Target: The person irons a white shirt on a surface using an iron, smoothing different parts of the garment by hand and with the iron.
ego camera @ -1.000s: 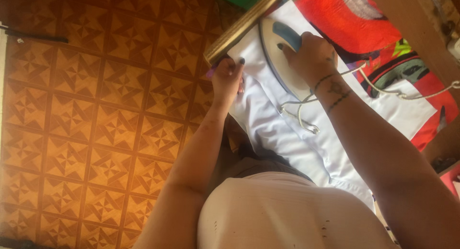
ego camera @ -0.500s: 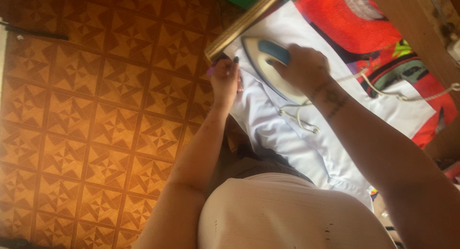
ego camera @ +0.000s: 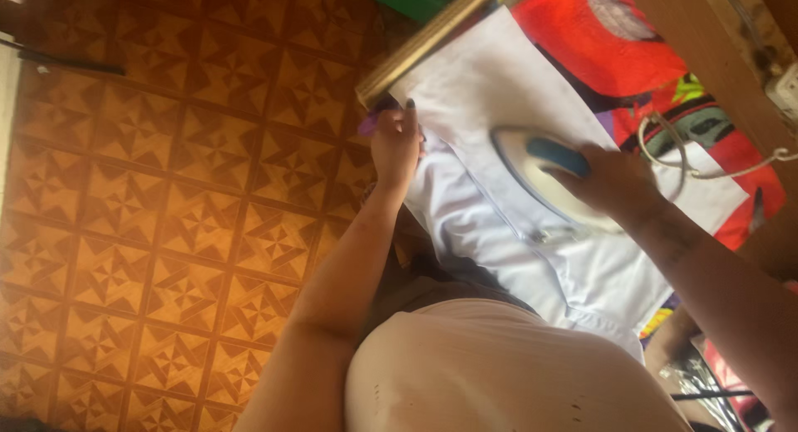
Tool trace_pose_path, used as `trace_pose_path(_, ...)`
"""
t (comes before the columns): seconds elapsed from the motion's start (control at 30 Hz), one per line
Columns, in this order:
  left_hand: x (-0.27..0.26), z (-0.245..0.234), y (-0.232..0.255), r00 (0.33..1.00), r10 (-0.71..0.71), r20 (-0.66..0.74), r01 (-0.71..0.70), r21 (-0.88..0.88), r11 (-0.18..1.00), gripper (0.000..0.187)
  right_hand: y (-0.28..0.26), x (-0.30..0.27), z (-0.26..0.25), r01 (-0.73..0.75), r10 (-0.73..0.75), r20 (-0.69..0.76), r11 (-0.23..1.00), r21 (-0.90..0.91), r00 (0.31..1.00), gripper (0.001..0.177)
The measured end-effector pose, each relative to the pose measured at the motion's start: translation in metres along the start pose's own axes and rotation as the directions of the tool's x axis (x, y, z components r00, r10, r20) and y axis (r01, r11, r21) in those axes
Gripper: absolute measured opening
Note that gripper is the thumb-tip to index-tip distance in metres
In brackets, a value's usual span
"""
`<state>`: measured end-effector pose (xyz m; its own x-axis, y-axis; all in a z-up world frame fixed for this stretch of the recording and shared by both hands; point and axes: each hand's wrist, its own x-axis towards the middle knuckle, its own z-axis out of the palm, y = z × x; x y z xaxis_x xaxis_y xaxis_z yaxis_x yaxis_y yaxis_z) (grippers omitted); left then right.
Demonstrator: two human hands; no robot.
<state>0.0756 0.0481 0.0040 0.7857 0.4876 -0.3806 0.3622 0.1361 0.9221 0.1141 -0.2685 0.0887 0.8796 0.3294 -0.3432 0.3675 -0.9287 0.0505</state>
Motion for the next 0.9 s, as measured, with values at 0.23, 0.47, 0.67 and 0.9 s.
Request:
trace_pose_path(0.23, -0.092, 0.02, 0.014, 0.917, -0.226, 0.33, 0.003, 0.56, 0.828, 0.063, -0.062, 0.096, -0.032, 0.031, -0.01, -0.135, 0.987, 0.158, 0.991, 0.065)
trace_pose_path(0.47, -0.097, 0.06, -0.029, 0.882, -0.239, 0.406, 0.152, 0.235, 0.96, 0.039, -0.012, 0.046, -0.015, 0.085, -0.073, -0.12, 0.991, 0.102, 0.99, 0.067)
trace_pose_path(0.67, -0.117, 0.05, -0.045, 0.838, -0.337, 0.429, 0.286, 0.181, 0.941, 0.038, 0.013, 0.009, -0.023, 0.082, -0.082, 0.008, 0.997, 0.009, 0.997, 0.062)
trace_pose_path(0.9, -0.117, 0.044, -0.057, 0.829, -0.331, 0.451, 0.28, 0.177, 0.944, 0.039, -0.084, 0.102, -0.034, 0.283, -0.28, -0.139, 0.959, 0.003, 0.95, 0.063)
